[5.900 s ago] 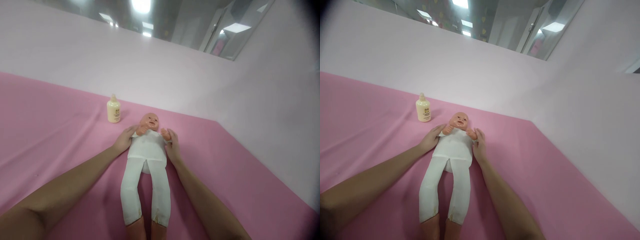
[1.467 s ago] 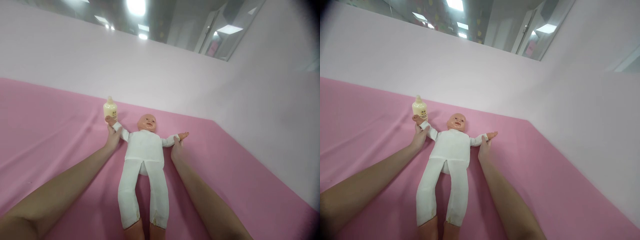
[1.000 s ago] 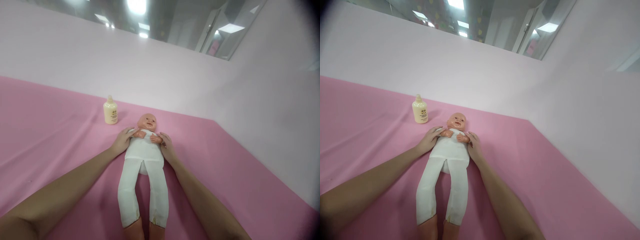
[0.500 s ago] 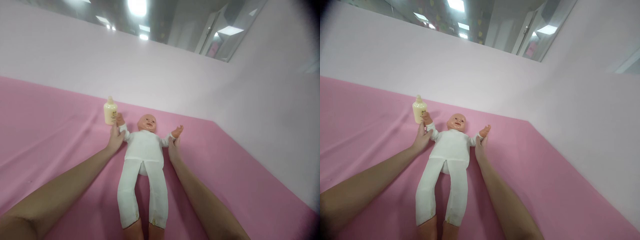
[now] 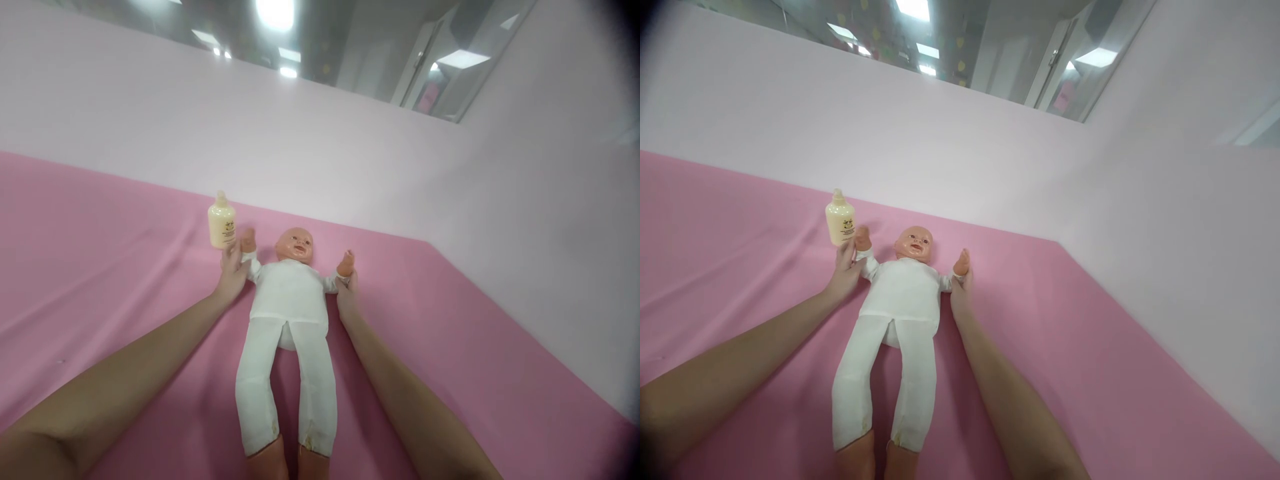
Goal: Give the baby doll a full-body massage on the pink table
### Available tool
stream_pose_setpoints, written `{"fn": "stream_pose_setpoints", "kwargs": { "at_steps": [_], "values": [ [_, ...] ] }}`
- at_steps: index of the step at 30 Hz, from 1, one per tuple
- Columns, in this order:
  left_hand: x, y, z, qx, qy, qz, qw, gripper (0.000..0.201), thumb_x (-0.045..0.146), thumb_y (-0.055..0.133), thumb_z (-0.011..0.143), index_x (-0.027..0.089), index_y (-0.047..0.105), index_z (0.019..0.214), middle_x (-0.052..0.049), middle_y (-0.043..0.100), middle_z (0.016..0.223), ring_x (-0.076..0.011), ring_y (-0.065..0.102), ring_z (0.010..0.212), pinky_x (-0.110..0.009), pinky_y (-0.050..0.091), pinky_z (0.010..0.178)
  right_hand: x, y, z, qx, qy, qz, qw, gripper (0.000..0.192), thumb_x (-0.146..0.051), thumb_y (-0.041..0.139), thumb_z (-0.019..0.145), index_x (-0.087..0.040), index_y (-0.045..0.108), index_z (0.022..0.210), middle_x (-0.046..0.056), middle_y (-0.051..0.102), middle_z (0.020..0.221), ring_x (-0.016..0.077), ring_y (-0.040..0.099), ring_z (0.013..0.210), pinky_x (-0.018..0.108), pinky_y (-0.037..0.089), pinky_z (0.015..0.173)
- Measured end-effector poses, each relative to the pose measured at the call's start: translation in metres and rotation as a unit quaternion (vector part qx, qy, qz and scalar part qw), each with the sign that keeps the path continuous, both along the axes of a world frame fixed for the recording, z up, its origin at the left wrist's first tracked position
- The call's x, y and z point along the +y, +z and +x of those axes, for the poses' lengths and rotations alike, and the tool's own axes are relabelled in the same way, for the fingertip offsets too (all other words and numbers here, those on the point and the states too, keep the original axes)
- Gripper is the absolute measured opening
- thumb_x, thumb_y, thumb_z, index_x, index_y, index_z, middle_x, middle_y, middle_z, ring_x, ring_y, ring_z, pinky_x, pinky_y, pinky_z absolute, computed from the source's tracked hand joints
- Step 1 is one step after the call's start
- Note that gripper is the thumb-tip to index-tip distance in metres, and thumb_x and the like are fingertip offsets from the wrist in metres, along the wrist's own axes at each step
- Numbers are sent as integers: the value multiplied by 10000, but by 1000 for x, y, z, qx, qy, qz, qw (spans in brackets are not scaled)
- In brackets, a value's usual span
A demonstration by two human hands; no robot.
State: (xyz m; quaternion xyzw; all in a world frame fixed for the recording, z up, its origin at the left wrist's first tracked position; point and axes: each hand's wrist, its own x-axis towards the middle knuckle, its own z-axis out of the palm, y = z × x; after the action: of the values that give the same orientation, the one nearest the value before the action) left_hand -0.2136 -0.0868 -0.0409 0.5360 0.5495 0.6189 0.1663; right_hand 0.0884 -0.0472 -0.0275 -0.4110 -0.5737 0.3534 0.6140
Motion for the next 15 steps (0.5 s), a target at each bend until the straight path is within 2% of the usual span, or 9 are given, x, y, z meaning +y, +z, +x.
{"fn": "stream_pose_setpoints", "kwargs": {
  "at_steps": [3,7,11,13,15],
  "values": [
    [-3,3,7,79,-48,10,996,586,209,472,870,316,393,1441,-75,345,1454,-295,289,1389,-515,235,1160,-9,5,-4,-68,33,29,997,551,-202,489,802,-278,491,1348,40,515,1399,217,437,1326,494,297,1156],
    [-6,6,17,199,-148,21,969,579,83,367,846,299,529,1358,-62,498,1330,-245,434,1279,-483,298,1140,-16,6,-3,-225,56,43,972,519,-94,431,772,-293,625,1210,18,467,1418,213,372,1364,479,224,1189],
    [-9,9,22,241,-146,17,959,627,27,344,812,294,548,1342,-62,518,1284,-228,448,1255,-466,324,1128,-20,8,-3,-287,62,37,955,585,-57,408,739,-278,598,1245,39,401,1450,219,317,1397,461,209,1198],
    [-10,9,22,227,-146,12,963,624,37,354,820,285,509,1371,-68,503,1310,-229,432,1278,-459,319,1134,-21,10,-4,-277,60,35,958,566,-77,428,749,-271,573,1261,51,406,1436,222,323,1390,459,214,1196],
    [-10,9,21,187,-136,8,973,602,88,389,852,266,427,1425,-82,479,1355,-240,407,1310,-464,298,1146,-23,12,-5,-234,57,26,970,532,-128,458,781,-277,528,1286,54,442,1399,222,379,1348,463,272,1171]
  ]
}}
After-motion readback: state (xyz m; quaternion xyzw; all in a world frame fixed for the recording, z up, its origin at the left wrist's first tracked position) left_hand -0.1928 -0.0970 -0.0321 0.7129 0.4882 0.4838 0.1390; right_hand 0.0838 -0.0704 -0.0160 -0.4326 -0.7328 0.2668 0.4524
